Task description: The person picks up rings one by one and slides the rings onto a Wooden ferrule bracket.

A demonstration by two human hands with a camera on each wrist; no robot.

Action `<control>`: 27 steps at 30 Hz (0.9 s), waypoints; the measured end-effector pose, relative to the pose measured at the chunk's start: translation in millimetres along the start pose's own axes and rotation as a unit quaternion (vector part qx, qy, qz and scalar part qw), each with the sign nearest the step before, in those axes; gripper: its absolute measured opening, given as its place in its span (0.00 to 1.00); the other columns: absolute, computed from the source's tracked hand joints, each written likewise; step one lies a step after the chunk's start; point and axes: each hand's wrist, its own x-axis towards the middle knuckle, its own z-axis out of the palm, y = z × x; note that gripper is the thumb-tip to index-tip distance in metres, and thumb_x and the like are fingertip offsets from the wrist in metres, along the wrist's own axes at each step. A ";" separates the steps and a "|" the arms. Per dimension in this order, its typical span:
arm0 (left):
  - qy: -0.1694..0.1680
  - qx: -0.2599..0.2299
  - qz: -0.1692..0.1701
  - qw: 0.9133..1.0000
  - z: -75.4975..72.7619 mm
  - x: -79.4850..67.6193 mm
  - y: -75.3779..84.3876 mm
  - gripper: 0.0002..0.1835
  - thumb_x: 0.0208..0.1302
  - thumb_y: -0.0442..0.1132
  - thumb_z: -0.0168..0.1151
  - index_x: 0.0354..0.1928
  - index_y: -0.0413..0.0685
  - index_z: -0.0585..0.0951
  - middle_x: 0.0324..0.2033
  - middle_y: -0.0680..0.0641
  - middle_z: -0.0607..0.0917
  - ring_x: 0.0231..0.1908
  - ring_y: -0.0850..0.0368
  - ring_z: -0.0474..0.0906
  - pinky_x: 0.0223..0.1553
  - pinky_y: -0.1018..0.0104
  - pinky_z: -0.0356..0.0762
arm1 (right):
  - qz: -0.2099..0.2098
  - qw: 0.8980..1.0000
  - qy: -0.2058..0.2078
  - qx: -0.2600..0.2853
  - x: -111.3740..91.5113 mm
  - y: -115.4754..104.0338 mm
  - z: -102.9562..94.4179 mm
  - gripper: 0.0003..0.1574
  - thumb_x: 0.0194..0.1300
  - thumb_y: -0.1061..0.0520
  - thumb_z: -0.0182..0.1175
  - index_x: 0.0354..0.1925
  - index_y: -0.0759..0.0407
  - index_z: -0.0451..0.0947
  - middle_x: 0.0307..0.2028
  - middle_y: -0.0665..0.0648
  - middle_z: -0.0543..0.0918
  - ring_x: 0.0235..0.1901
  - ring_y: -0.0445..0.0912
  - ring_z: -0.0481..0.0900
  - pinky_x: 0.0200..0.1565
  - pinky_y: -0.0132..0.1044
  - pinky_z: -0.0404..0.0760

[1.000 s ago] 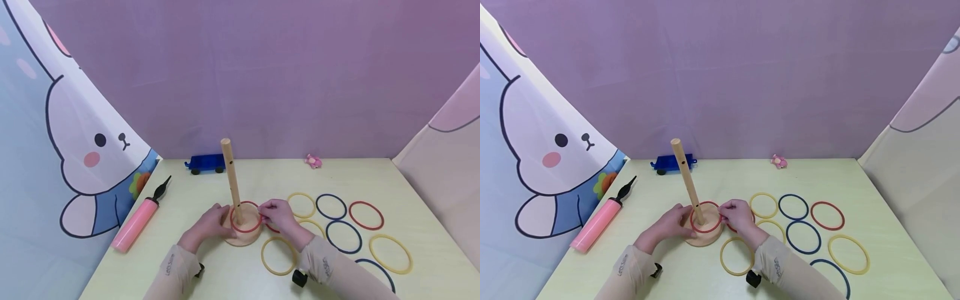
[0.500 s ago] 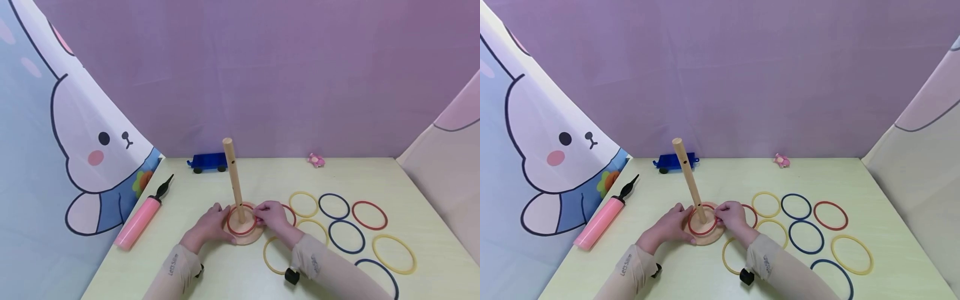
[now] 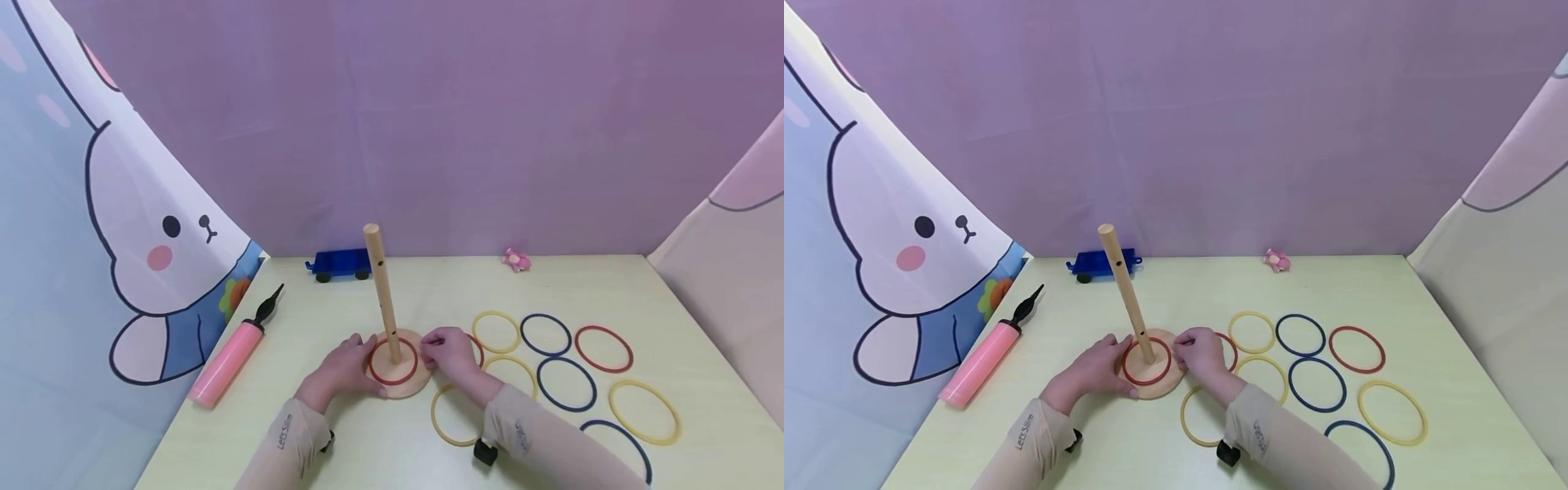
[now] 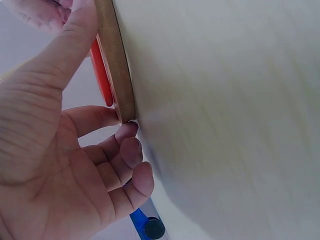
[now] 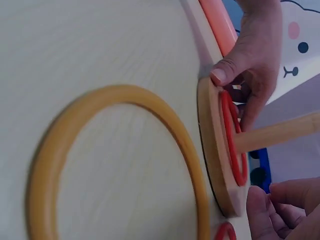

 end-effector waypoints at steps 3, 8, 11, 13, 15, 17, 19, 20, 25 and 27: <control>-0.001 -0.007 -0.004 1.000 -1.4 -0.7 2.0 0.61 0.36 0.66 0.78 0.74 0.52 0.62 0.56 0.42 0.72 0.53 0.46 0.70 0.56 0.46 0.69 | 0.000 1.000 -0.004 -0.005 -6.4 -1.5 -13.5 0.04 0.59 0.66 0.65 0.30 0.70 0.82 0.22 0.60 0.83 0.20 0.48 0.81 0.24 0.37 0.78; -0.002 -0.016 -0.012 1.000 -2.7 -2.1 2.8 0.61 0.36 0.64 0.79 0.74 0.54 0.61 0.59 0.40 0.71 0.56 0.44 0.69 0.58 0.45 0.67 | 0.024 0.999 -0.016 0.012 -21.9 -2.8 -33.5 0.02 0.58 0.68 0.66 0.30 0.70 0.82 0.23 0.61 0.83 0.21 0.45 0.79 0.25 0.37 0.80; -0.005 -0.020 -0.019 1.000 -1.3 -1.7 1.6 0.61 0.36 0.65 0.78 0.75 0.55 0.61 0.65 0.38 0.68 0.61 0.41 0.66 0.60 0.42 0.65 | 0.033 0.999 -0.018 0.002 -33.9 -0.9 -43.0 0.02 0.57 0.69 0.67 0.31 0.70 0.82 0.25 0.62 0.83 0.22 0.46 0.80 0.27 0.39 0.82; -0.006 -0.020 -0.023 1.000 -1.0 -1.2 0.9 0.62 0.36 0.65 0.78 0.75 0.56 0.60 0.66 0.38 0.66 0.63 0.41 0.65 0.61 0.42 0.64 | 0.036 0.999 -0.021 -0.013 -41.7 1.6 -48.5 0.03 0.57 0.68 0.67 0.32 0.69 0.83 0.26 0.63 0.84 0.22 0.46 0.80 0.28 0.39 0.82; -0.005 -0.018 -0.025 1.000 -1.4 -0.7 0.2 0.62 0.36 0.66 0.78 0.75 0.57 0.60 0.67 0.38 0.66 0.63 0.40 0.64 0.61 0.41 0.64 | 0.035 0.999 -0.023 -0.027 -48.9 4.3 -53.4 0.03 0.57 0.67 0.68 0.32 0.67 0.83 0.26 0.62 0.84 0.22 0.46 0.80 0.28 0.38 0.82; -0.004 -0.017 -0.025 1.000 -1.7 -0.3 -0.2 0.62 0.36 0.66 0.78 0.75 0.56 0.61 0.66 0.38 0.66 0.63 0.40 0.65 0.60 0.41 0.64 | 0.029 0.998 -0.020 -0.043 -55.4 7.4 -58.0 0.03 0.56 0.67 0.68 0.31 0.65 0.83 0.25 0.60 0.83 0.22 0.46 0.80 0.27 0.37 0.81; -0.004 -0.017 -0.025 1.000 -1.9 0.0 -0.2 0.61 0.36 0.66 0.78 0.74 0.56 0.61 0.65 0.39 0.67 0.62 0.41 0.65 0.60 0.41 0.65 | 0.014 0.997 -0.014 -0.069 -60.9 11.0 -62.2 0.03 0.55 0.67 0.69 0.30 0.63 0.83 0.24 0.57 0.83 0.21 0.45 0.79 0.26 0.35 0.80; -0.004 -0.019 -0.025 1.000 -2.0 0.0 0.0 0.61 0.36 0.66 0.78 0.74 0.56 0.61 0.65 0.38 0.67 0.63 0.41 0.65 0.60 0.40 0.65 | 0.006 0.997 -0.010 -0.081 -63.4 12.5 -64.2 0.03 0.55 0.67 0.69 0.30 0.63 0.83 0.23 0.55 0.82 0.21 0.44 0.78 0.25 0.35 0.79; -0.007 -0.026 -0.026 0.999 -0.8 -0.5 0.1 0.61 0.36 0.65 0.78 0.74 0.55 0.62 0.67 0.37 0.65 0.65 0.39 0.63 0.60 0.39 0.63 | -0.042 0.987 0.003 -0.154 -74.5 18.0 -72.4 0.06 0.52 0.66 0.71 0.27 0.59 0.83 0.22 0.49 0.81 0.18 0.41 0.77 0.22 0.32 0.76; -0.007 -0.024 -0.025 0.999 -0.2 -0.3 0.1 0.61 0.36 0.65 0.78 0.74 0.55 0.62 0.68 0.37 0.65 0.65 0.39 0.63 0.61 0.39 0.63 | -0.054 0.983 0.002 -0.174 -78.2 19.4 -74.7 0.06 0.51 0.66 0.71 0.27 0.59 0.83 0.22 0.49 0.81 0.18 0.41 0.76 0.22 0.31 0.75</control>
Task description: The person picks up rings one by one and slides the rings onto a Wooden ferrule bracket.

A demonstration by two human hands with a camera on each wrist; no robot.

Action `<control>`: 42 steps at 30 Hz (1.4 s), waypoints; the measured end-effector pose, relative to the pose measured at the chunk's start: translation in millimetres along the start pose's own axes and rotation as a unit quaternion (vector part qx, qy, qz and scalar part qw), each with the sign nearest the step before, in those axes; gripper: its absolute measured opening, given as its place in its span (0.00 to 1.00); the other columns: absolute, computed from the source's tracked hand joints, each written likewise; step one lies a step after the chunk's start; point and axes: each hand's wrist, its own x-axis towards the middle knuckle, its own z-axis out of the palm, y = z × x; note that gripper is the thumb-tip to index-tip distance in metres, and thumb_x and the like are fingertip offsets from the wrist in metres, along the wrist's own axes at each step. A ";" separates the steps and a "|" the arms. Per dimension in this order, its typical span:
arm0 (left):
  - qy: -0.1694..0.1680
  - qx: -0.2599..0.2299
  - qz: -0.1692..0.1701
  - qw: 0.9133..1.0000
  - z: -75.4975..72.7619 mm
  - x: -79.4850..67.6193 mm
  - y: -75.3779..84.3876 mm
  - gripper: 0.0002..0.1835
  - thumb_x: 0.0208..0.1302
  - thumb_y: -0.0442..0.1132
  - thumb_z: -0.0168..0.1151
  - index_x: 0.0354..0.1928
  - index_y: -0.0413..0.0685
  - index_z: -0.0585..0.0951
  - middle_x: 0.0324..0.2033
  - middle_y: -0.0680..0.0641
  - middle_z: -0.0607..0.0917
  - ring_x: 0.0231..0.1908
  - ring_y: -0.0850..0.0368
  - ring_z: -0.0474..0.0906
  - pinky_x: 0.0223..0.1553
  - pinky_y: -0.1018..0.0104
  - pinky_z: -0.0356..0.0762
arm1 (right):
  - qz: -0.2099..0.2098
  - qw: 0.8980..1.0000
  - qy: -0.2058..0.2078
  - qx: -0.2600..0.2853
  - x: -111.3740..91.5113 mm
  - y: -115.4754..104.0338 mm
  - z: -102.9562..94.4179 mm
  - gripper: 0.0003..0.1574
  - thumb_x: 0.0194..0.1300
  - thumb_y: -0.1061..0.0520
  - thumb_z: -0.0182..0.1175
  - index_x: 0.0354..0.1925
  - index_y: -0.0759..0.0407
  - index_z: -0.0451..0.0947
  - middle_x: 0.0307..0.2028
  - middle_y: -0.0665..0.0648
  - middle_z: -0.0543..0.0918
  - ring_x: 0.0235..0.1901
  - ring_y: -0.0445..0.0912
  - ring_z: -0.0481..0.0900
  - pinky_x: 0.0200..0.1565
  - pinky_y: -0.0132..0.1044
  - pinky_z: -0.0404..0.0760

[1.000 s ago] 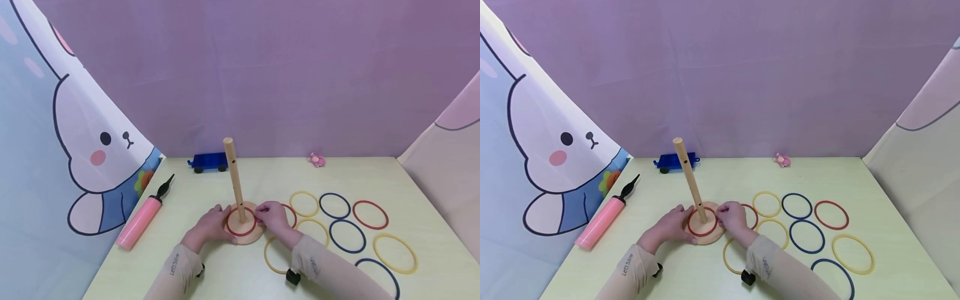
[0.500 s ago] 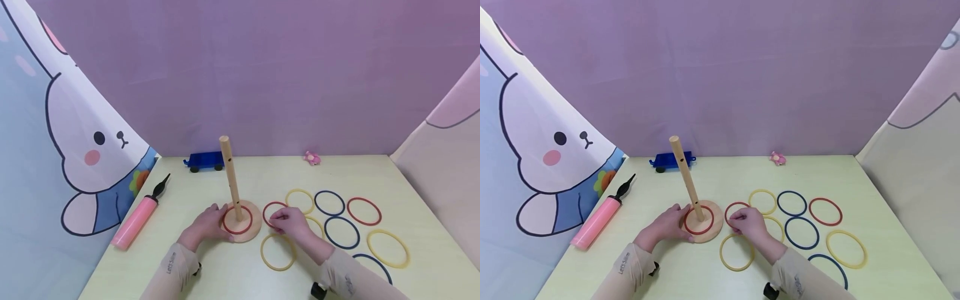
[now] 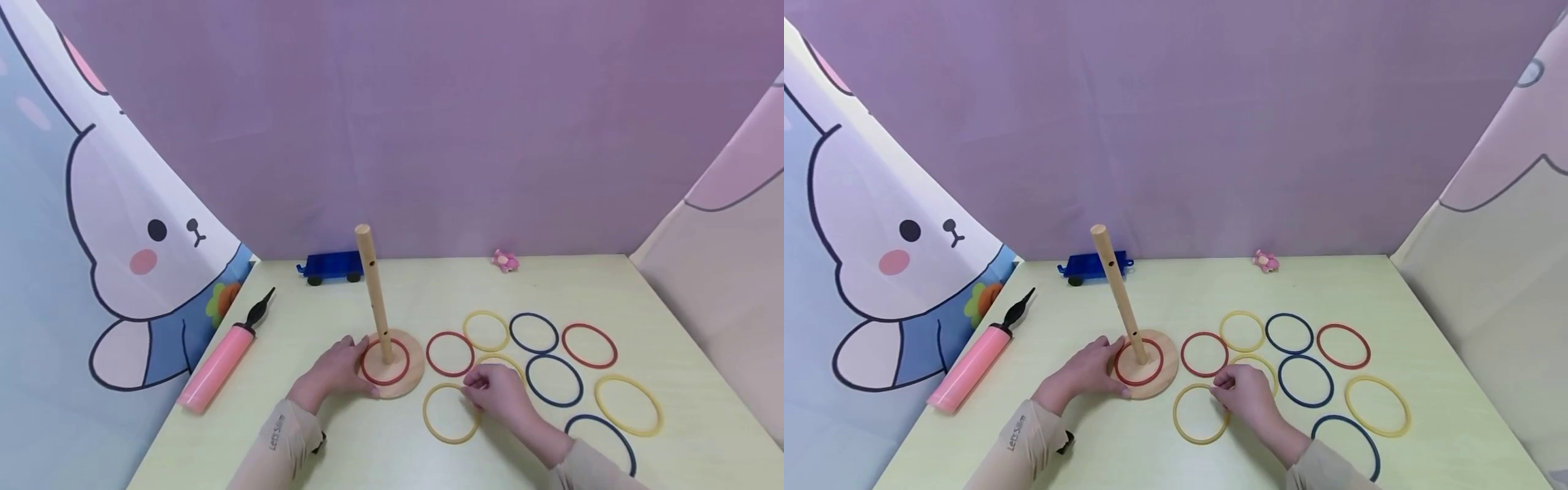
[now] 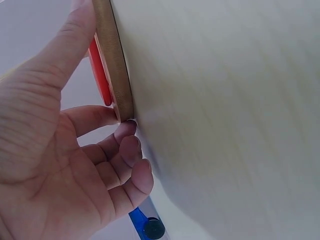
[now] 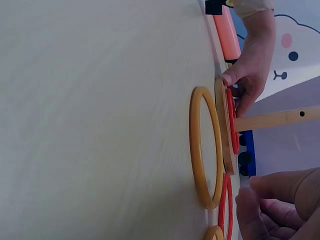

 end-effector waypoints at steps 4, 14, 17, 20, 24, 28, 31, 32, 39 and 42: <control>0.003 0.007 0.005 1.000 0.2 -0.3 -0.3 0.61 0.36 0.65 0.78 0.74 0.54 0.62 0.67 0.37 0.66 0.65 0.39 0.63 0.61 0.39 0.63 | -0.014 0.999 -0.005 -0.036 -5.6 3.0 -0.3 0.07 0.51 0.65 0.72 0.26 0.57 0.82 0.22 0.47 0.81 0.20 0.39 0.76 0.24 0.30 0.75; 0.007 0.008 0.010 1.000 1.0 0.0 -1.0 0.61 0.36 0.65 0.78 0.74 0.54 0.62 0.66 0.37 0.66 0.64 0.39 0.64 0.60 0.40 0.64 | -0.043 0.993 -0.003 -0.111 -10.4 7.1 6.4 0.13 0.48 0.64 0.74 0.22 0.52 0.79 0.19 0.43 0.77 0.22 0.37 0.71 0.27 0.30 0.72; 0.007 0.010 0.014 1.000 1.9 0.4 -1.3 0.61 0.36 0.66 0.78 0.74 0.54 0.61 0.64 0.38 0.68 0.62 0.41 0.66 0.60 0.41 0.65 | -0.046 0.991 0.002 -0.123 -10.2 7.3 7.9 0.14 0.47 0.64 0.75 0.21 0.52 0.78 0.19 0.42 0.75 0.21 0.37 0.70 0.27 0.31 0.71; 0.009 0.011 0.018 1.000 2.3 0.5 -1.6 0.61 0.36 0.66 0.77 0.74 0.53 0.62 0.63 0.38 0.70 0.60 0.42 0.67 0.59 0.42 0.66 | -0.044 0.990 0.011 -0.137 -9.2 7.7 8.3 0.14 0.47 0.64 0.74 0.22 0.51 0.77 0.19 0.42 0.75 0.22 0.37 0.70 0.28 0.31 0.72; 0.009 0.009 0.018 1.000 1.5 -0.6 -1.4 0.61 0.36 0.65 0.78 0.74 0.52 0.62 0.63 0.38 0.70 0.60 0.42 0.67 0.59 0.42 0.66 | -0.034 0.987 0.012 -0.155 -9.0 8.3 7.3 0.14 0.48 0.63 0.74 0.22 0.51 0.77 0.19 0.43 0.74 0.22 0.38 0.69 0.28 0.32 0.71; 0.006 0.004 0.014 1.000 1.0 -1.7 -1.7 0.61 0.37 0.65 0.78 0.74 0.53 0.62 0.66 0.37 0.67 0.63 0.39 0.64 0.60 0.40 0.64 | -0.027 0.987 -0.002 -0.161 -9.9 9.3 6.7 0.14 0.48 0.64 0.74 0.22 0.52 0.77 0.19 0.44 0.74 0.22 0.38 0.69 0.27 0.33 0.70; 0.006 0.004 0.014 1.000 1.1 -1.7 -2.0 0.61 0.37 0.65 0.78 0.74 0.53 0.62 0.66 0.37 0.67 0.64 0.39 0.64 0.61 0.40 0.64 | -0.029 0.986 -0.006 -0.164 -9.5 9.6 6.9 0.12 0.48 0.65 0.72 0.22 0.54 0.78 0.19 0.44 0.74 0.22 0.39 0.69 0.28 0.34 0.71; 0.007 0.004 0.014 1.000 1.0 -1.7 -2.0 0.61 0.37 0.65 0.78 0.74 0.53 0.62 0.65 0.37 0.67 0.63 0.40 0.64 0.60 0.41 0.64 | -0.029 0.986 -0.007 -0.166 -9.2 9.6 6.9 0.12 0.47 0.66 0.72 0.22 0.54 0.78 0.19 0.45 0.74 0.22 0.39 0.69 0.28 0.34 0.71; 0.008 0.001 0.017 1.000 1.9 -0.3 -3.3 0.61 0.37 0.66 0.78 0.74 0.53 0.62 0.62 0.39 0.70 0.59 0.42 0.68 0.59 0.42 0.67 | -0.017 0.989 -0.020 -0.149 -5.8 9.7 7.8 0.10 0.46 0.66 0.69 0.21 0.54 0.80 0.18 0.45 0.75 0.22 0.39 0.71 0.28 0.34 0.72; 0.009 0.000 0.018 1.000 2.2 0.3 -3.6 0.61 0.36 0.66 0.78 0.74 0.53 0.62 0.60 0.39 0.71 0.58 0.43 0.68 0.58 0.43 0.67 | -0.018 0.993 -0.031 -0.115 -4.3 8.5 6.1 0.09 0.47 0.66 0.70 0.22 0.54 0.81 0.19 0.45 0.77 0.20 0.39 0.72 0.26 0.32 0.72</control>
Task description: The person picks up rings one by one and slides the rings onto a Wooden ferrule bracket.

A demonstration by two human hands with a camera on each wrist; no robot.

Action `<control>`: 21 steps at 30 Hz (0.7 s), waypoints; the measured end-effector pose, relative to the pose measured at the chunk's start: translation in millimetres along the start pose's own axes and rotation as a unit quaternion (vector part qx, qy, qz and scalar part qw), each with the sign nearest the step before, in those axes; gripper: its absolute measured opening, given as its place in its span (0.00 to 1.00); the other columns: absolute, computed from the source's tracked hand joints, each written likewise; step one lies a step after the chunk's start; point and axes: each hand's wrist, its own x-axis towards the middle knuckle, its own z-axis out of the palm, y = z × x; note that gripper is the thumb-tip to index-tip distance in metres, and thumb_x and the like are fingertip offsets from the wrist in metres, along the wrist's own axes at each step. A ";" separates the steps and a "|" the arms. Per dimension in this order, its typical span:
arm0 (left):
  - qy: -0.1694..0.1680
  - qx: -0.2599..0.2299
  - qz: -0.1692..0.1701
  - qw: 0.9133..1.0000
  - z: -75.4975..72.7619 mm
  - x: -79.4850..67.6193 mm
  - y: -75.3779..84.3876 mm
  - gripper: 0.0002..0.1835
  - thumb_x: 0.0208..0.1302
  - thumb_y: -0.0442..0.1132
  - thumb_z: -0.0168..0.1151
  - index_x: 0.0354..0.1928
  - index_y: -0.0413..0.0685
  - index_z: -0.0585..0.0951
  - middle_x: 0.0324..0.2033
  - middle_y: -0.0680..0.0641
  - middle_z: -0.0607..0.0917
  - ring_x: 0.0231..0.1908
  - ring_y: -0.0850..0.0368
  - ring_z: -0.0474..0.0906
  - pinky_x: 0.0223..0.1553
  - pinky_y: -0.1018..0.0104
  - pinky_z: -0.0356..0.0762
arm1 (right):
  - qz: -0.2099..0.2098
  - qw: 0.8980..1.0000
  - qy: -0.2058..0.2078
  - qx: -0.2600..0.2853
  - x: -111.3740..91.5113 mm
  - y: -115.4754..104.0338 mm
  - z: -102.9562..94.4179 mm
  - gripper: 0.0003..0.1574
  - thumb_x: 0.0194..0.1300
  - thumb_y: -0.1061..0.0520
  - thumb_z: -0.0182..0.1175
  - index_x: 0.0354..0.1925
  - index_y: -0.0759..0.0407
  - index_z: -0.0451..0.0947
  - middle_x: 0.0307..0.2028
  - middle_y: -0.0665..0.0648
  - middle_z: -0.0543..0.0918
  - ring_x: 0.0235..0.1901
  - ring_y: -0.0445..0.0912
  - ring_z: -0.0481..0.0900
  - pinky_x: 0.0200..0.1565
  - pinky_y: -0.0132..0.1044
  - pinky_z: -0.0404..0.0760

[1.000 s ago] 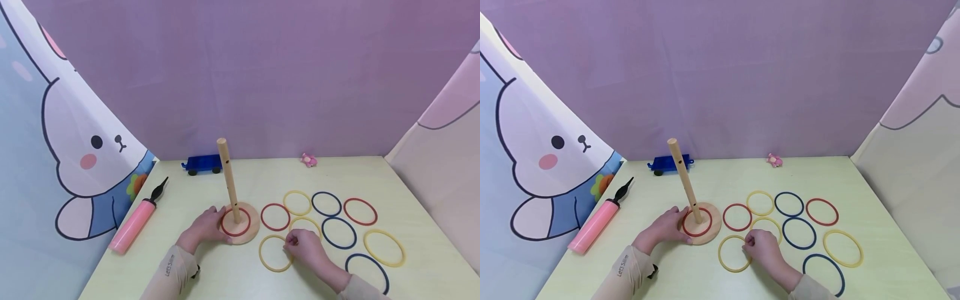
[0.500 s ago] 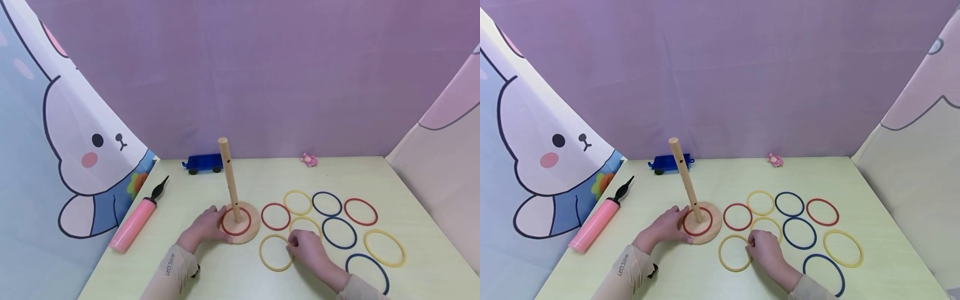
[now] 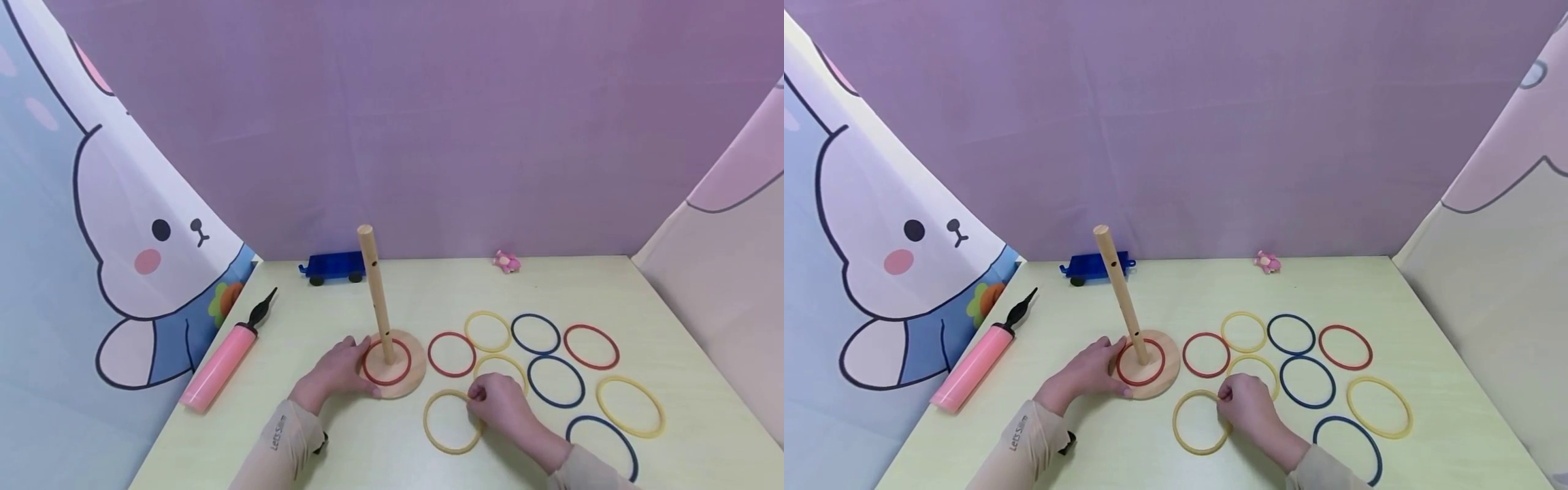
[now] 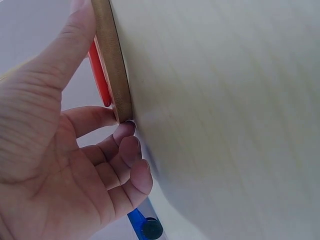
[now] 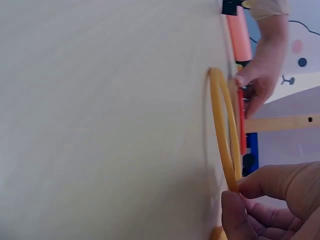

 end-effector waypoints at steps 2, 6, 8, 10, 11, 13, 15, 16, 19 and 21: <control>0.000 -0.002 -0.002 1.000 -0.3 -0.4 0.8 0.61 0.36 0.66 0.78 0.74 0.53 0.62 0.61 0.39 0.70 0.59 0.43 0.68 0.58 0.42 0.67 | -0.008 1.000 -0.004 0.026 0.8 -0.8 -2.9 0.08 0.48 0.66 0.70 0.23 0.55 0.82 0.19 0.45 0.77 0.20 0.39 0.72 0.25 0.31 0.73; 0.002 0.002 0.000 1.000 -0.3 -0.1 0.8 0.61 0.36 0.66 0.78 0.74 0.53 0.62 0.60 0.39 0.71 0.57 0.44 0.69 0.58 0.44 0.68 | -0.013 0.997 -0.006 0.075 3.2 -3.8 -9.0 0.06 0.51 0.66 0.69 0.25 0.57 0.82 0.20 0.47 0.79 0.18 0.39 0.75 0.22 0.31 0.75; 0.003 0.003 0.001 1.000 -0.3 0.1 0.9 0.61 0.36 0.66 0.78 0.74 0.53 0.62 0.60 0.39 0.71 0.57 0.44 0.69 0.58 0.44 0.68 | -0.004 0.995 -0.007 0.104 3.9 -6.5 -12.2 0.05 0.52 0.67 0.69 0.27 0.59 0.82 0.21 0.48 0.80 0.18 0.40 0.76 0.22 0.32 0.76; 0.003 0.004 0.001 1.000 -0.3 0.2 1.1 0.61 0.36 0.66 0.78 0.74 0.53 0.62 0.59 0.39 0.72 0.57 0.44 0.69 0.58 0.44 0.68 | 0.007 0.991 -0.009 0.132 4.4 -9.5 -15.2 0.04 0.53 0.67 0.68 0.28 0.60 0.82 0.22 0.50 0.81 0.19 0.42 0.78 0.22 0.33 0.78; 0.002 0.005 0.002 1.000 -0.4 0.3 1.2 0.61 0.36 0.66 0.78 0.74 0.52 0.62 0.59 0.40 0.72 0.56 0.44 0.70 0.57 0.44 0.68 | 0.013 0.989 -0.011 0.146 4.8 -11.2 -16.8 0.04 0.54 0.67 0.68 0.29 0.61 0.83 0.23 0.51 0.82 0.19 0.42 0.78 0.22 0.33 0.78; 0.002 0.007 0.002 1.000 -0.4 0.5 1.3 0.61 0.36 0.66 0.77 0.74 0.52 0.62 0.58 0.40 0.72 0.55 0.45 0.70 0.57 0.44 0.69 | 0.023 0.984 -0.016 0.174 5.5 -14.7 -20.6 0.03 0.55 0.67 0.68 0.30 0.63 0.83 0.25 0.54 0.83 0.20 0.44 0.79 0.23 0.34 0.79; 0.002 0.009 0.001 1.000 -0.4 0.8 1.2 0.62 0.35 0.67 0.77 0.74 0.52 0.62 0.57 0.40 0.73 0.54 0.45 0.70 0.56 0.45 0.69 | 0.026 0.979 -0.023 0.200 6.7 -17.9 -25.2 0.03 0.56 0.66 0.68 0.32 0.64 0.83 0.26 0.58 0.83 0.21 0.45 0.80 0.24 0.35 0.80; 0.002 0.009 0.001 1.000 -0.5 0.8 1.3 0.62 0.35 0.67 0.77 0.74 0.52 0.62 0.56 0.41 0.73 0.54 0.45 0.70 0.56 0.45 0.69 | 0.025 0.976 -0.027 0.213 7.3 -19.3 -27.8 0.04 0.56 0.66 0.68 0.33 0.65 0.83 0.27 0.59 0.83 0.22 0.46 0.80 0.25 0.35 0.81; 0.001 0.008 0.001 1.000 -0.4 0.6 1.4 0.62 0.35 0.67 0.77 0.74 0.52 0.62 0.56 0.41 0.73 0.53 0.46 0.70 0.56 0.45 0.70 | 0.024 0.964 -0.045 0.262 9.7 -23.0 -35.4 0.07 0.59 0.65 0.67 0.36 0.69 0.82 0.28 0.60 0.83 0.24 0.47 0.81 0.28 0.38 0.82; 0.001 0.006 0.001 1.000 -0.1 0.3 1.4 0.62 0.36 0.67 0.77 0.74 0.53 0.62 0.56 0.41 0.73 0.53 0.46 0.71 0.56 0.45 0.70 | 0.024 0.955 -0.055 0.290 11.5 -25.4 -39.8 0.09 0.60 0.65 0.66 0.38 0.71 0.81 0.28 0.58 0.83 0.24 0.47 0.80 0.29 0.39 0.83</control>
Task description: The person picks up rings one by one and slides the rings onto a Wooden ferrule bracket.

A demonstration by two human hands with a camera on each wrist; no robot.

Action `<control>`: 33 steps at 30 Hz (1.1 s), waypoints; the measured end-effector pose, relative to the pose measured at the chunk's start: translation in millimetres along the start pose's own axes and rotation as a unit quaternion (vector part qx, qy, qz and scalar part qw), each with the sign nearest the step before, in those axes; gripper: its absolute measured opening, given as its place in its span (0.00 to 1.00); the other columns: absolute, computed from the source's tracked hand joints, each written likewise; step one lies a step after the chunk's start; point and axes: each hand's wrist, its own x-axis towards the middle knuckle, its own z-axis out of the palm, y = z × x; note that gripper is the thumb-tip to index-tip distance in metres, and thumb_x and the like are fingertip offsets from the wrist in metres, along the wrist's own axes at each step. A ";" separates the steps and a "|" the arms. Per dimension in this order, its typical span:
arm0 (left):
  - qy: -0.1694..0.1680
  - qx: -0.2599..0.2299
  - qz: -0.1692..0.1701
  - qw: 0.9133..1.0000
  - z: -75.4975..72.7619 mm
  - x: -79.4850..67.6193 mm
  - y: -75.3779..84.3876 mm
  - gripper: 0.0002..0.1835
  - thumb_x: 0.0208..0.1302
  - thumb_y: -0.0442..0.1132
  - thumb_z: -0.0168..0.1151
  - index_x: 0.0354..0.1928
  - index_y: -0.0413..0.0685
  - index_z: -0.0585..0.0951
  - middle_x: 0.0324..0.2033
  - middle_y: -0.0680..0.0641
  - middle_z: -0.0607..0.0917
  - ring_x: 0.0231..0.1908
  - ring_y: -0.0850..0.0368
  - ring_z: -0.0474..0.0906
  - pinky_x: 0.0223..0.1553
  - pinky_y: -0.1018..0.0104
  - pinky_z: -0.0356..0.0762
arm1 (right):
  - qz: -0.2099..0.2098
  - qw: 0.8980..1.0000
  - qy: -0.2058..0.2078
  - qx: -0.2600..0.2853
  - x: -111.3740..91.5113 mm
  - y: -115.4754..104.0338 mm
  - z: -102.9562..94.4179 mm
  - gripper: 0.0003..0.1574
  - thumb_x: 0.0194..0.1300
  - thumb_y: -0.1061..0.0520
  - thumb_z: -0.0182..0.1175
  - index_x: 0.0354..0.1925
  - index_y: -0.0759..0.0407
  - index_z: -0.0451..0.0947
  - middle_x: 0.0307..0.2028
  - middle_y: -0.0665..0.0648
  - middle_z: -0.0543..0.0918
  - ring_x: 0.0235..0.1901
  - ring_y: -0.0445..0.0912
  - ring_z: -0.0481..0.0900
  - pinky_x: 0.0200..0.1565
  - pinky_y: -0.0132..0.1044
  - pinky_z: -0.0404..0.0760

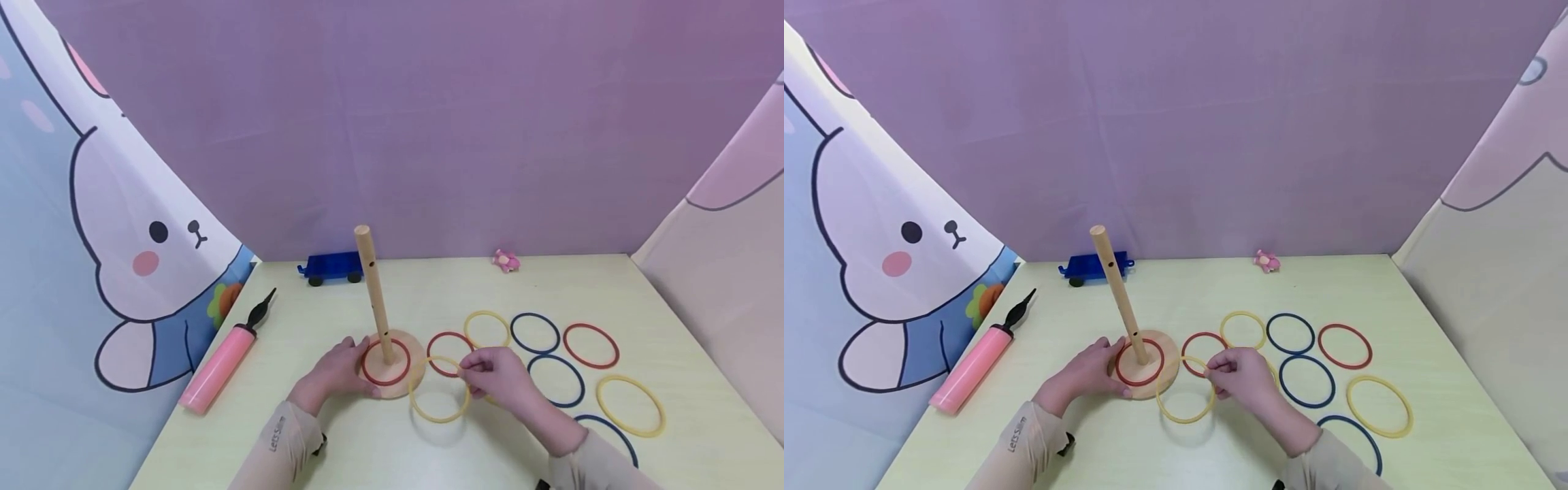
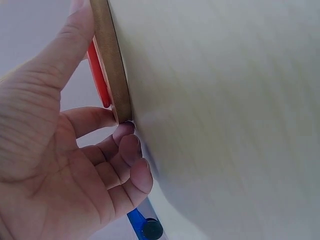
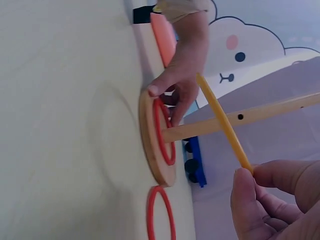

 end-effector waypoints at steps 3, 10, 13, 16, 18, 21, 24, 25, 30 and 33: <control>0.000 -0.002 0.000 1.000 0.5 -0.5 -0.6 0.61 0.36 0.67 0.77 0.74 0.53 0.62 0.56 0.41 0.73 0.52 0.46 0.71 0.55 0.45 0.70 | -0.004 0.999 -0.012 0.031 2.5 -7.1 -2.3 0.11 0.61 0.64 0.66 0.39 0.73 0.80 0.26 0.57 0.82 0.25 0.47 0.80 0.30 0.40 0.83; -0.001 -0.014 0.000 1.000 0.2 -0.9 -0.4 0.61 0.36 0.66 0.77 0.74 0.54 0.61 0.54 0.42 0.73 0.50 0.47 0.71 0.55 0.46 0.70 | -0.012 0.997 -0.031 0.063 7.0 -26.4 -3.5 0.13 0.62 0.64 0.64 0.41 0.76 0.78 0.28 0.58 0.83 0.25 0.46 0.81 0.31 0.39 0.83; -0.001 -0.015 0.001 1.000 0.6 -0.6 -0.7 0.61 0.37 0.66 0.77 0.74 0.54 0.61 0.53 0.43 0.73 0.49 0.48 0.71 0.54 0.46 0.71 | -0.015 0.996 -0.038 0.077 8.8 -34.9 -1.9 0.13 0.63 0.65 0.63 0.42 0.77 0.77 0.27 0.57 0.83 0.24 0.45 0.81 0.31 0.39 0.83; 0.000 -0.015 0.005 1.000 1.3 -0.5 -1.2 0.61 0.37 0.66 0.77 0.74 0.54 0.61 0.50 0.45 0.73 0.48 0.50 0.71 0.53 0.48 0.72 | -0.015 0.995 -0.043 0.090 10.6 -43.2 0.4 0.13 0.63 0.66 0.63 0.42 0.77 0.77 0.27 0.56 0.83 0.24 0.45 0.81 0.32 0.39 0.83; 0.001 -0.015 0.010 1.000 1.3 -0.8 -1.6 0.61 0.37 0.66 0.77 0.74 0.53 0.62 0.47 0.46 0.73 0.46 0.51 0.70 0.51 0.49 0.72 | -0.013 0.994 -0.046 0.096 11.8 -48.3 2.2 0.14 0.63 0.66 0.63 0.43 0.77 0.77 0.27 0.56 0.83 0.24 0.44 0.81 0.32 0.40 0.83; 0.001 -0.016 0.015 1.000 1.0 -1.0 -1.9 0.61 0.37 0.66 0.77 0.74 0.53 0.62 0.44 0.48 0.72 0.44 0.51 0.70 0.50 0.51 0.72 | -0.008 0.994 -0.047 0.101 13.6 -56.1 4.9 0.14 0.62 0.66 0.64 0.43 0.77 0.77 0.28 0.57 0.83 0.24 0.44 0.81 0.33 0.40 0.83; 0.000 -0.015 0.017 1.000 1.0 -1.3 -2.2 0.61 0.37 0.66 0.77 0.74 0.53 0.61 0.44 0.48 0.72 0.44 0.51 0.69 0.49 0.51 0.72 | -0.006 0.993 -0.049 0.104 15.4 -63.9 7.0 0.14 0.62 0.66 0.64 0.43 0.77 0.78 0.29 0.57 0.84 0.25 0.44 0.81 0.32 0.39 0.83; -0.001 -0.015 0.017 1.000 0.9 -1.4 -2.0 0.61 0.37 0.66 0.77 0.75 0.54 0.61 0.44 0.48 0.72 0.44 0.51 0.69 0.49 0.52 0.72 | -0.007 0.993 -0.051 0.105 16.1 -66.8 7.7 0.14 0.62 0.66 0.64 0.43 0.77 0.78 0.29 0.57 0.84 0.25 0.44 0.81 0.33 0.38 0.83; -0.001 -0.017 0.019 1.000 0.5 -1.8 -1.9 0.59 0.37 0.66 0.77 0.73 0.56 0.64 0.42 0.49 0.70 0.43 0.52 0.69 0.48 0.53 0.71 | -0.018 0.991 -0.060 0.115 20.1 -82.1 11.5 0.13 0.63 0.66 0.64 0.43 0.76 0.78 0.29 0.58 0.83 0.24 0.44 0.81 0.32 0.38 0.83; 0.000 -0.023 0.021 1.000 0.8 -1.5 -2.5 0.56 0.37 0.65 0.78 0.71 0.55 0.67 0.42 0.49 0.70 0.43 0.51 0.69 0.49 0.52 0.71 | -0.027 0.991 -0.065 0.118 21.8 -91.1 13.4 0.13 0.63 0.65 0.64 0.43 0.76 0.78 0.28 0.58 0.82 0.24 0.44 0.80 0.32 0.38 0.83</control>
